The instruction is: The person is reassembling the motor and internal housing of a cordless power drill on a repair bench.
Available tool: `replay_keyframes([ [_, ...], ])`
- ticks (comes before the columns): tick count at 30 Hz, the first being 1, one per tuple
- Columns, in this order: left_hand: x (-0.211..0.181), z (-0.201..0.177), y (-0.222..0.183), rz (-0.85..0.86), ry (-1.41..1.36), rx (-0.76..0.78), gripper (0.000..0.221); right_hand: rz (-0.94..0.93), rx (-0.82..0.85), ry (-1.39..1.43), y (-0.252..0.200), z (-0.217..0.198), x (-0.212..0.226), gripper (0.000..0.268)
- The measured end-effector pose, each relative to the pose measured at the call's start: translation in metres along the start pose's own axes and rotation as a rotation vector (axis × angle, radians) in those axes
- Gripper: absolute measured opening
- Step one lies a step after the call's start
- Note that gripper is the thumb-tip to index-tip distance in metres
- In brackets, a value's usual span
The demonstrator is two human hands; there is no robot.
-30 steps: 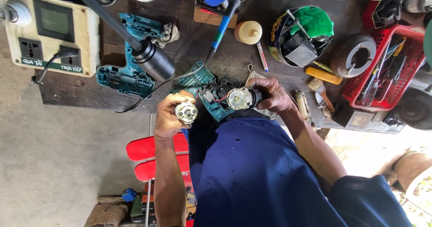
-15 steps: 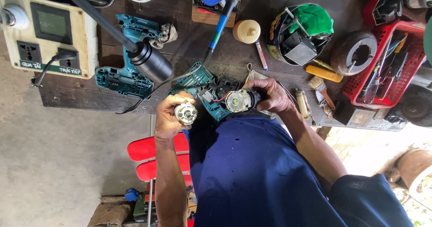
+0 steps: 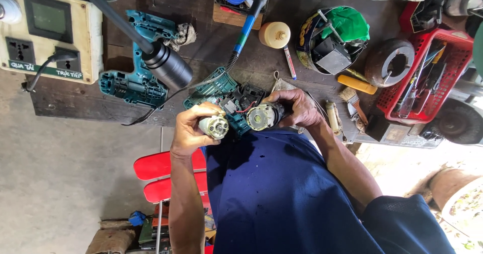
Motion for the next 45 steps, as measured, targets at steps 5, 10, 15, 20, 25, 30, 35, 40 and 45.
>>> replay_keyframes([
  [5, -0.006, 0.010, 0.003, -0.053, -0.003, 0.006, 0.057, -0.001, 0.011, 0.004, 0.003, 0.009, 0.011, 0.075],
  [10, -0.011, 0.018, 0.006, -0.115, 0.030, 0.026, 0.057, 0.016, 0.029, -0.051, 0.004, 0.013, 0.011, 0.071],
  [15, -0.010, 0.019, 0.004, -0.114, 0.053, 0.032, 0.056, 0.026, 0.042, -0.088, 0.004, 0.011, 0.011, 0.073],
  [20, -0.010, 0.021, 0.005, -0.107, 0.071, 0.047, 0.056, 0.021, 0.036, -0.110, 0.004, 0.016, 0.015, 0.072],
  [25, -0.014, 0.023, 0.005, -0.139, 0.158, 0.040, 0.056, -0.006, 0.048, -0.157, 0.001, 0.023, 0.022, 0.067],
  [30, -0.010, 0.021, 0.004, -0.154, 0.153, 0.023, 0.057, -0.030, 0.058, -0.202, 0.003, 0.019, 0.020, 0.069],
  [35, -0.011, 0.020, 0.004, -0.153, 0.158, 0.000, 0.058, -0.040, 0.062, -0.202, 0.001, 0.024, 0.021, 0.069],
  [40, -0.010, 0.021, 0.004, -0.168, 0.143, -0.014, 0.059, -0.017, 0.035, -0.206, 0.002, 0.023, 0.022, 0.069],
  [45, -0.010, 0.022, 0.003, -0.194, 0.157, -0.024, 0.060, -0.009, 0.018, -0.217, 0.002, 0.016, 0.017, 0.071],
])
Point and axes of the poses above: each hand's wrist, its own y-axis towards the middle knuckle, its own z-axis out of the palm, x = y × z, the point moved 6 cm from there along y, towards the middle knuckle, and after that the axes turned 13 degrees about -x, right-handed, at the moved point
